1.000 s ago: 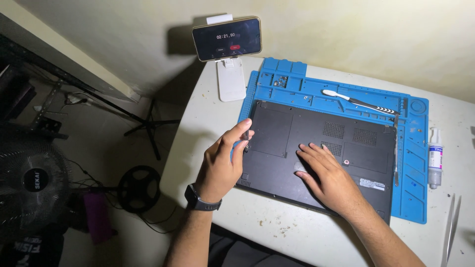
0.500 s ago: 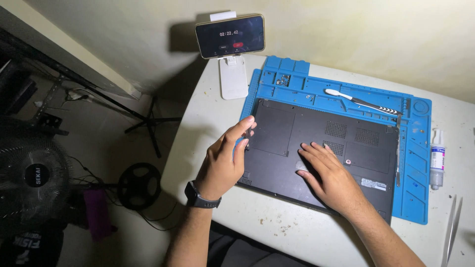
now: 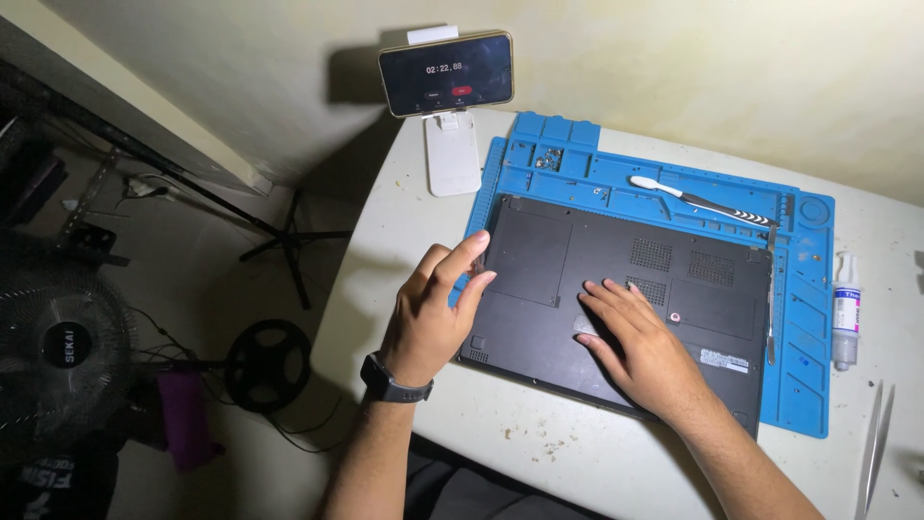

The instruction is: Using a precision screwdriver to remove screws from the bottom cover of a laptop on a repair mat.

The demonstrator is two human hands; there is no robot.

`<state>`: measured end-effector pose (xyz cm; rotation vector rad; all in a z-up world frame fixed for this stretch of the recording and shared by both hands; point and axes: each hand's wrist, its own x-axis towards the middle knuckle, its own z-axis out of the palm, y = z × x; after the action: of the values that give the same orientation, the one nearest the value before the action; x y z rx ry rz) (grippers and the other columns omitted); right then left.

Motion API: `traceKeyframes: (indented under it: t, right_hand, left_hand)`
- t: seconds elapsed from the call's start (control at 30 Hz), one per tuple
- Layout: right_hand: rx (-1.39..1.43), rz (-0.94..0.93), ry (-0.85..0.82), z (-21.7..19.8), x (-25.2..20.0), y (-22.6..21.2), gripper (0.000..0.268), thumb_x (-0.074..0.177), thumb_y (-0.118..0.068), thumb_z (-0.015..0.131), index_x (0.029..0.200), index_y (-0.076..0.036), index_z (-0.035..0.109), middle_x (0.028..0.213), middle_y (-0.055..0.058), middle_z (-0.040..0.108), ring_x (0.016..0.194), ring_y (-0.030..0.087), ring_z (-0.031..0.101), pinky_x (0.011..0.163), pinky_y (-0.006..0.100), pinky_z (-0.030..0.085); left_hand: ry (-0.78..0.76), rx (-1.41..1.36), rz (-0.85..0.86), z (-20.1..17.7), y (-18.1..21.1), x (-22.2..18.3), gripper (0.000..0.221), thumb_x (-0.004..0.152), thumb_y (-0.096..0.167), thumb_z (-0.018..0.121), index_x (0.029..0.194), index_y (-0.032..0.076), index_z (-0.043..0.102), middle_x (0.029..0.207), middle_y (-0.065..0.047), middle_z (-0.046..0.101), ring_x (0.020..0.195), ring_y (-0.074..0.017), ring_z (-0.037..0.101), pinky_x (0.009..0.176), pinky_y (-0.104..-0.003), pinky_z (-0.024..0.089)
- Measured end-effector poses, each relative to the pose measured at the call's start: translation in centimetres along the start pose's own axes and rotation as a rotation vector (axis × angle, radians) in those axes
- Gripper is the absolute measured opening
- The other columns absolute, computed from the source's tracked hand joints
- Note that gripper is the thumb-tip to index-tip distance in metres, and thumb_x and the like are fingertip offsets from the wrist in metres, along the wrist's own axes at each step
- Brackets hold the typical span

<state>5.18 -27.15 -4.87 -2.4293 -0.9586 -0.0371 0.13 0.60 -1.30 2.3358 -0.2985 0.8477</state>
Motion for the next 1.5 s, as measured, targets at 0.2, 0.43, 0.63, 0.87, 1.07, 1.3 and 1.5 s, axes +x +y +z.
traceKeyframes:
  t: [0.2,0.43,0.63,0.87,1.07,1.3,1.5]
  right_hand:
    - [0.005,0.012,-0.004,-0.1,0.1,-0.1,0.046,0.093,-0.034,0.07,0.134,-0.012,0.066,0.139,0.01,0.066,0.137,0.03,0.056,0.121,0.048,0.036]
    - [0.011,0.019,-0.009,-0.2,0.1,-0.3,0.046,0.093,-0.033,0.07,0.134,-0.012,0.066,0.139,0.011,0.066,0.137,0.03,0.056,0.121,0.049,0.035]
    - [0.001,0.006,0.002,0.1,0.0,0.0,0.046,0.093,-0.033,0.07,0.134,-0.012,0.066,0.139,0.01,0.066,0.137,0.03,0.056,0.121,0.048,0.036]
    - [0.028,0.001,0.039,-0.2,0.2,-0.4,0.045,0.092,-0.03,0.072,0.131,-0.009,0.068,0.135,0.013,0.069,0.134,0.032,0.059,0.119,0.05,0.037]
    - [0.199,-0.059,0.261,0.4,-0.3,-0.2,0.035,0.087,-0.022,0.077,0.12,-0.011,0.074,0.118,0.003,0.077,0.117,0.026,0.07,0.115,0.045,0.044]
    - [0.333,-0.082,0.523,0.5,-0.8,0.6,0.023,0.08,-0.012,0.085,0.1,-0.005,0.077,0.09,0.004,0.08,0.085,0.027,0.076,0.094,0.045,0.059]
    - [0.338,-0.115,0.605,-0.1,-0.6,0.2,0.007,0.083,-0.005,0.083,0.088,-0.009,0.08,0.083,0.002,0.08,0.076,0.023,0.074,0.089,0.041,0.061]
  left_hand:
    - [-0.071,-0.267,-0.065,-0.8,1.6,0.6,0.048,0.101,-0.004,0.054,0.147,0.009,0.049,0.122,-0.015,0.068,0.104,-0.0319,0.073,0.086,-0.037,0.061]
    - [-0.031,-0.174,-0.011,-0.2,-0.2,-0.1,0.049,0.097,0.002,0.065,0.144,0.011,0.052,0.106,-0.011,0.072,0.091,-0.0267,0.076,0.074,-0.035,0.064]
    - [0.127,-0.19,-0.032,0.2,-1.3,-0.4,0.056,0.092,0.004,0.075,0.142,0.006,0.051,0.098,-0.013,0.067,0.084,-0.0256,0.075,0.069,-0.032,0.066]
    - [0.35,-0.449,-0.209,-0.3,-0.4,-0.4,0.073,0.091,-0.007,0.073,0.149,-0.003,0.028,0.098,-0.02,0.066,0.087,-0.025,0.072,0.077,-0.037,0.065]
    - [0.501,-0.802,-0.614,1.1,2.6,0.7,0.09,0.093,-0.002,0.069,0.157,0.02,0.009,0.096,-0.015,0.058,0.085,-0.019,0.068,0.083,-0.044,0.069]
    - [0.44,-0.879,-0.751,5.2,4.1,0.3,0.091,0.092,0.001,0.071,0.155,0.025,0.01,0.096,-0.013,0.058,0.083,-0.0174,0.067,0.08,-0.042,0.068]
    - [0.461,-0.924,-0.777,6.6,4.8,0.4,0.09,0.092,0.001,0.07,0.155,0.026,0.011,0.096,-0.011,0.056,0.083,-0.0162,0.067,0.081,-0.045,0.068]
